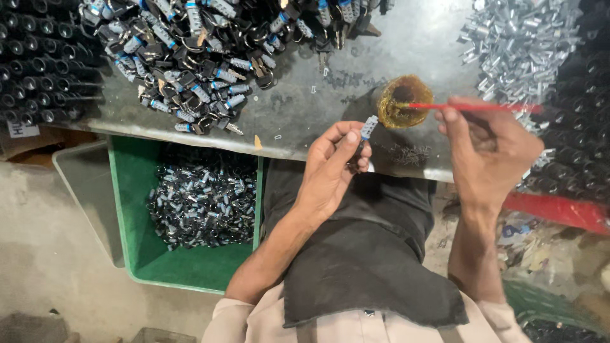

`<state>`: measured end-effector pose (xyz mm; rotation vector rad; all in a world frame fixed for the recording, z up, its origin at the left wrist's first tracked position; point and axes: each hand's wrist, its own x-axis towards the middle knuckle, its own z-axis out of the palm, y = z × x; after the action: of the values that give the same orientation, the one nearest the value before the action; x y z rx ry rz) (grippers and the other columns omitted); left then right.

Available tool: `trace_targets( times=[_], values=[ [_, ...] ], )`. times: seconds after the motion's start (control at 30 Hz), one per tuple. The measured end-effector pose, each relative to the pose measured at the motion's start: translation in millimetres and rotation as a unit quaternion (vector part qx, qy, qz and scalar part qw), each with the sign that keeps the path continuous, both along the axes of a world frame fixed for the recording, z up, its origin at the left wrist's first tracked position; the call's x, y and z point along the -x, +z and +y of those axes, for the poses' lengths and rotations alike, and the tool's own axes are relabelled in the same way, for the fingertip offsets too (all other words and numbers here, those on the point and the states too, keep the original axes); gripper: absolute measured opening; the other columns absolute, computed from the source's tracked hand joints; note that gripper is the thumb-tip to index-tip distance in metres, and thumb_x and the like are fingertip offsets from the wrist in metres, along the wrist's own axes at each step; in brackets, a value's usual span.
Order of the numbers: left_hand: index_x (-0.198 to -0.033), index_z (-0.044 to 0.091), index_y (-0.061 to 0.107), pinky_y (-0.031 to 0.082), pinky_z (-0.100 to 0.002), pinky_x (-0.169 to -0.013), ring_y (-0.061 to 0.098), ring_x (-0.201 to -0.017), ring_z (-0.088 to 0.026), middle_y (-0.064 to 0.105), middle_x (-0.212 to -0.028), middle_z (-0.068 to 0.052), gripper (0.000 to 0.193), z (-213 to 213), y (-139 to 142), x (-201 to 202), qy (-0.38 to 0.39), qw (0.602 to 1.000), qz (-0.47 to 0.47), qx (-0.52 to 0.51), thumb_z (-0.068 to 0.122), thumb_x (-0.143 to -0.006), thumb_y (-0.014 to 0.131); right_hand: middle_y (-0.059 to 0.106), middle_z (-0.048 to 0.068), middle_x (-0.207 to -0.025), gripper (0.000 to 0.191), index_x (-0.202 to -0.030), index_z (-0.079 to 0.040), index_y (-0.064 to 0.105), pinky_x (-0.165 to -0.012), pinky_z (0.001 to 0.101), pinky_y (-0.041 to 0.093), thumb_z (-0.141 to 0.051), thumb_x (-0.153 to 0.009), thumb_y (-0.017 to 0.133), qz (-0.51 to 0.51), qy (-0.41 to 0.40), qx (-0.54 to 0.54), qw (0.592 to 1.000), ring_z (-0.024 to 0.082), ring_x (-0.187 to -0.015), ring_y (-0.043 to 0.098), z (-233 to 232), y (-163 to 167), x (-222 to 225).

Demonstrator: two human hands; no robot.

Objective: The person picks small lock body components from the workbench, applies glue to them using a brush dipped in a container, presses the parts together by hand, and places the assembled locks into a green bin, repeating the cycle.

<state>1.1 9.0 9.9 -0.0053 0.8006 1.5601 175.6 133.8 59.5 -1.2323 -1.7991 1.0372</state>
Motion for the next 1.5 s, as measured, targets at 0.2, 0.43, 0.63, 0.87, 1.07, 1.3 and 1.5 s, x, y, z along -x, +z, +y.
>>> trace_targets(
  times=[0.2, 0.43, 0.63, 0.87, 1.07, 1.3, 1.5],
  values=[
    [-0.124, 0.002, 0.059, 0.050, -0.028, -0.073, 0.057, -0.078, -0.011, 0.063, -0.092, -0.004, 0.029, 9, -7, -3, 0.010, 0.997, -0.075, 0.011, 0.023, -0.105, 0.065, 0.073, 0.019, -0.098, 0.011, -0.116, 0.008, 0.065, -0.078, 0.0302, 0.065, 0.001, -0.114, 0.073, 0.246, -0.053, 0.105, 0.962, 0.026, -0.087, 0.077, -19, -9, -24],
    [-0.124, 0.003, 0.059, 0.050, -0.030, -0.073, 0.056, -0.076, -0.012, 0.062, -0.092, -0.005, 0.030, 9, 3, -7, 0.006, 0.994, -0.112, -0.014, 0.024, -0.104, 0.067, 0.070, 0.019, -0.104, 0.012, -0.119, 0.009, 0.064, -0.081, 0.0347, 0.066, 0.002, -0.115, 0.073, 0.233, -0.070, 0.048, 0.969, 0.028, -0.090, 0.076, -35, -25, -30],
    [-0.124, 0.004, 0.059, 0.049, -0.029, -0.072, 0.055, -0.076, -0.012, 0.062, -0.092, -0.005, 0.029, -1, -6, -7, 0.007, 0.993, -0.114, -0.011, 0.023, -0.104, 0.067, 0.070, 0.018, -0.104, 0.010, -0.116, 0.009, 0.063, -0.081, 0.0343, 0.066, 0.003, -0.114, 0.071, 0.249, -0.054, 0.066, 0.965, 0.027, -0.087, 0.075, -37, -15, -29],
    [-0.127, 0.002, 0.056, 0.049, -0.033, -0.080, 0.054, -0.080, -0.014, 0.059, -0.091, -0.005, 0.027, -13, 18, 2, 0.006, 0.986, -0.153, -0.071, 0.021, -0.111, 0.065, 0.076, 0.014, -0.103, 0.014, -0.122, 0.006, 0.073, -0.087, 0.0294, 0.066, -0.005, -0.117, 0.066, -0.002, -0.003, 0.077, 0.997, 0.020, -0.094, 0.078, -21, 7, -11],
    [-0.101, 0.016, 0.072, 0.052, -0.045, -0.089, 0.066, -0.108, -0.029, 0.071, -0.111, -0.009, 0.024, -102, 51, 106, -0.314, 0.597, 0.736, -0.051, 0.037, -0.091, 0.063, 0.071, 0.009, -0.093, 0.027, -0.121, -0.013, 0.076, -0.069, 0.0357, 0.055, -0.021, -0.095, 0.073, -0.226, 0.193, 0.058, 0.953, 0.022, -0.077, 0.068, -39, 3, 12],
    [-0.105, 0.008, 0.069, 0.051, -0.049, -0.077, 0.066, -0.093, -0.038, 0.070, -0.101, -0.016, 0.024, -85, 56, 122, -0.226, 0.521, 0.790, 0.232, 0.030, -0.098, 0.067, 0.065, 0.005, -0.088, 0.032, -0.126, -0.016, 0.076, -0.074, 0.0421, 0.051, -0.024, -0.095, 0.074, -0.268, 0.193, -0.080, 0.940, 0.027, -0.086, 0.058, -58, -24, 48],
    [-0.112, 0.003, 0.052, 0.051, -0.057, -0.065, 0.068, -0.082, -0.046, 0.071, -0.096, -0.017, 0.044, 26, 22, 122, -0.085, 0.504, 0.790, 0.338, 0.035, -0.092, 0.076, 0.059, 0.006, -0.088, 0.045, -0.126, -0.014, 0.072, -0.070, 0.0430, 0.051, -0.034, -0.086, 0.079, -0.315, 0.216, -0.097, 0.919, 0.029, -0.087, 0.057, -74, -22, 53]
  ],
)
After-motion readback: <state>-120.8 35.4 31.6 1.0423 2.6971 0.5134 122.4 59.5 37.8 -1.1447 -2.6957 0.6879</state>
